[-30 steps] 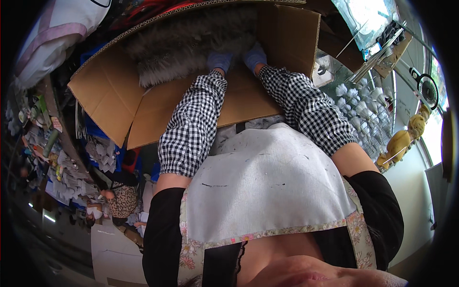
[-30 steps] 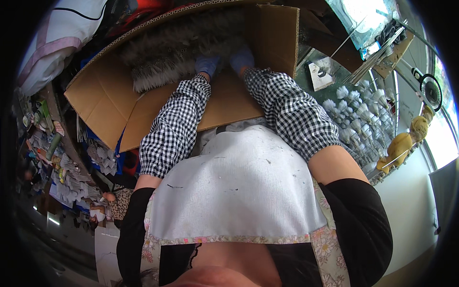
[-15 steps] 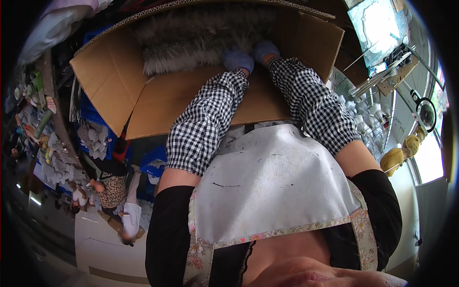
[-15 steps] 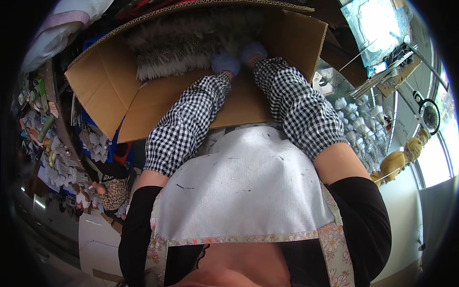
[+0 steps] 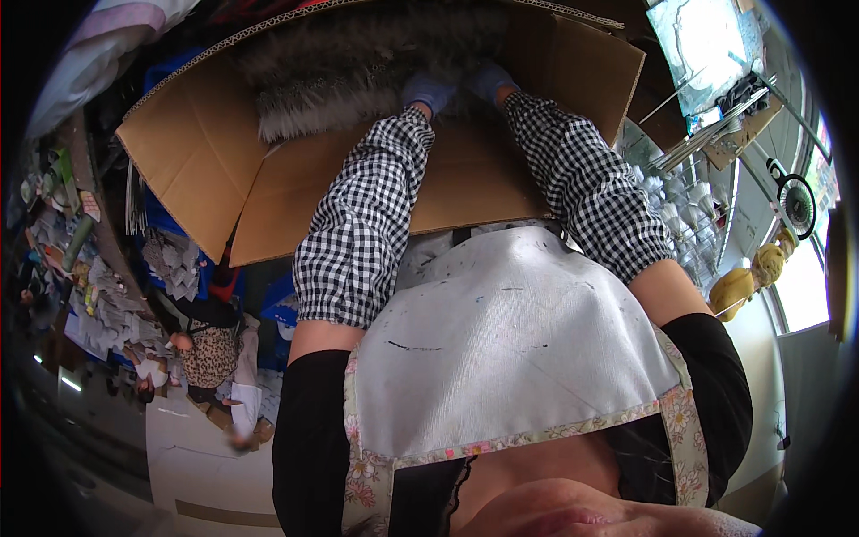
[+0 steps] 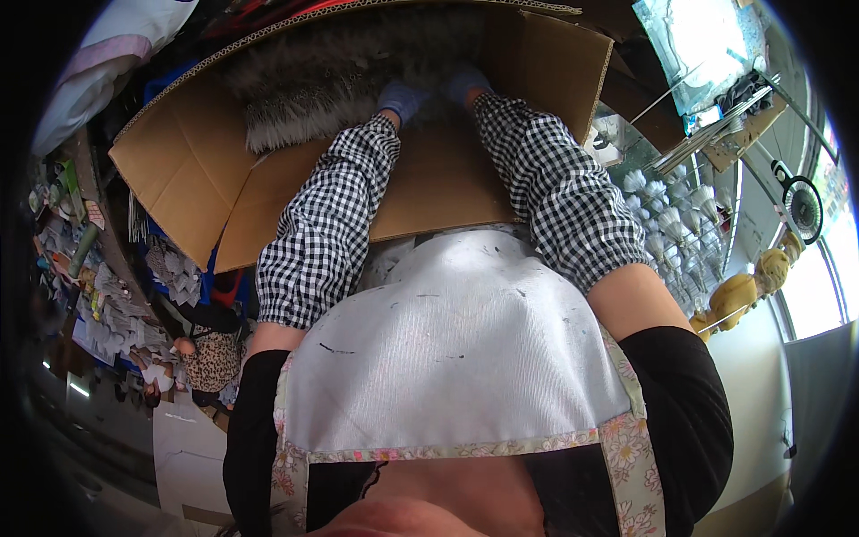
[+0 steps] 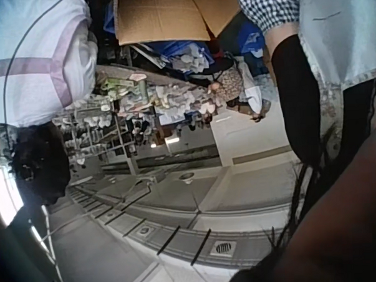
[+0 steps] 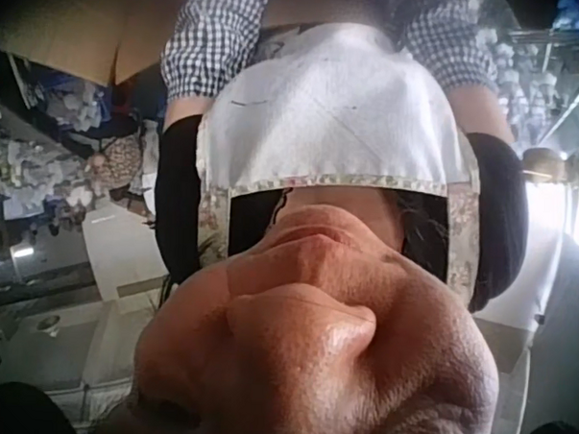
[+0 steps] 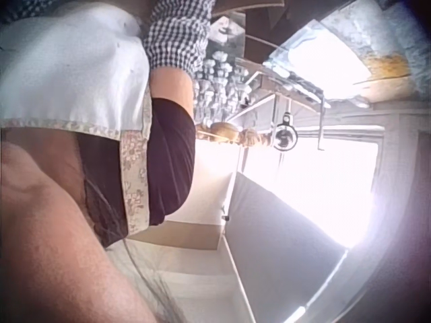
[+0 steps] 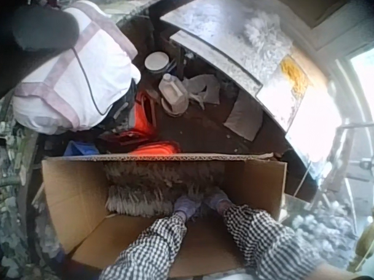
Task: The recorder takes fiber duster heads from a box, dips them into a white coating material, and assembles them onto wire frames.
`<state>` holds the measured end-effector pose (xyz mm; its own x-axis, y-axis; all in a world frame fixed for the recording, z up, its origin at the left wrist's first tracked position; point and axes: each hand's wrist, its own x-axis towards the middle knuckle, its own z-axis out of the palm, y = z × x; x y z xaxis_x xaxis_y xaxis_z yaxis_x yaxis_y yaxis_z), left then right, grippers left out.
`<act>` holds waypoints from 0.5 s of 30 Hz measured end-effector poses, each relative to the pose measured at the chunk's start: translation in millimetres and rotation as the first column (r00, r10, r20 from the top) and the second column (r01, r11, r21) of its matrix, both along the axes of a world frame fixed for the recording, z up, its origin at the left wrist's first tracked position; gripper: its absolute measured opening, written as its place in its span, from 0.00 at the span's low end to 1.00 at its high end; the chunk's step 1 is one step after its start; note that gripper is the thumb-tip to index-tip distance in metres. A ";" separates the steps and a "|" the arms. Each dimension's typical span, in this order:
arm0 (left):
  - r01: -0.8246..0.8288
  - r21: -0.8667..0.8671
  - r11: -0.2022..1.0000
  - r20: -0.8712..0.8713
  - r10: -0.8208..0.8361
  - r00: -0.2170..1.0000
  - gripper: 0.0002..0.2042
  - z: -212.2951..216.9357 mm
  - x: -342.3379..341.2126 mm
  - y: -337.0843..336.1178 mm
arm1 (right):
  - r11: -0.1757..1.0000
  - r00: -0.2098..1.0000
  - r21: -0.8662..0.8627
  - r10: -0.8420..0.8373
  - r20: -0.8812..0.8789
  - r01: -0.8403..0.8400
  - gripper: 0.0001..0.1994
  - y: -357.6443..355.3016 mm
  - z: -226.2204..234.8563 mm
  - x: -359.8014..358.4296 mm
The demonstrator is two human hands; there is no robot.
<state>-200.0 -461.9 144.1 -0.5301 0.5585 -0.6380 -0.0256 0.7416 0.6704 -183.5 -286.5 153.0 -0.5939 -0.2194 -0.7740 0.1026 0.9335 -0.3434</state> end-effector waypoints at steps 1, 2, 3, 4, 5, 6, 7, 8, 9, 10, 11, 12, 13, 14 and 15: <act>0.005 -0.002 1.000 0.010 -0.005 1.000 0.30 1.5 4.6 2.3 | 1.000 1.000 -0.002 -0.005 0.010 0.005 0.21 0.5 3.7 3.9; -0.032 -0.050 0.998 0.103 0.038 0.994 0.29 6.9 8.1 6.0 | 0.998 0.997 0.000 -0.069 0.034 0.069 0.21 3.6 9.4 9.7; -0.065 -0.105 0.992 0.193 0.085 0.978 0.28 11.4 9.7 9.5 | 0.991 0.990 0.003 -0.131 0.057 0.131 0.21 5.9 13.8 13.1; -0.061 -0.099 0.993 0.196 0.079 0.977 0.28 13.3 6.3 15.9 | 0.991 0.989 0.010 -0.135 0.060 0.135 0.21 13.3 15.8 11.2; 0.034 -0.113 0.993 0.267 -0.003 0.964 0.29 14.6 3.9 20.6 | 0.997 0.987 0.003 -0.079 0.139 0.080 0.23 19.3 17.0 10.4; 0.131 -0.121 0.984 0.339 -0.083 0.937 0.30 15.9 3.6 23.7 | 1.000 0.976 -0.010 -0.023 0.218 0.026 0.24 23.4 17.6 11.7; 0.127 -0.117 0.985 0.327 -0.083 0.941 0.30 10.0 2.5 25.3 | 1.000 0.978 -0.004 -0.023 0.206 0.024 0.24 26.4 15.8 9.8; 0.173 -0.005 0.985 0.219 -0.167 0.961 0.29 -2.5 0.5 29.0 | 1.000 0.990 -0.012 0.016 0.138 -0.014 0.24 30.9 11.6 5.9; 0.232 0.088 0.969 0.103 -0.240 0.965 0.29 -8.0 -3.4 29.3 | 0.998 0.996 -0.028 0.053 0.072 -0.051 0.24 31.9 9.8 1.1; 0.236 0.103 0.966 0.117 -0.247 0.962 0.29 -10.9 4.7 35.4 | 0.999 0.995 -0.017 0.046 0.090 -0.045 0.24 35.0 8.4 11.5; 0.177 0.059 0.982 0.226 -0.186 0.956 0.27 -9.2 9.3 36.1 | 1.000 0.997 0.005 -0.004 0.078 0.004 0.23 30.6 11.5 18.6; 0.124 0.009 0.992 0.329 -0.120 0.937 0.25 -7.5 13.6 37.7 | 0.998 0.996 0.029 -0.054 0.066 0.053 0.23 28.9 15.2 24.4; 0.123 0.000 0.992 0.335 -0.116 0.935 0.25 -13.1 16.9 30.0 | 0.999 0.996 0.020 -0.052 0.071 0.051 0.23 23.9 21.4 20.0; 0.010 -0.018 1.000 0.448 -0.001 0.894 0.24 -23.7 18.6 13.4 | 0.985 0.969 -0.036 -0.158 0.191 0.168 0.23 15.3 27.1 10.1; -0.103 -0.052 0.993 0.550 0.115 0.827 0.23 -34.4 20.2 -6.5 | 0.956 0.916 -0.079 -0.246 0.318 0.284 0.23 3.2 32.0 0.9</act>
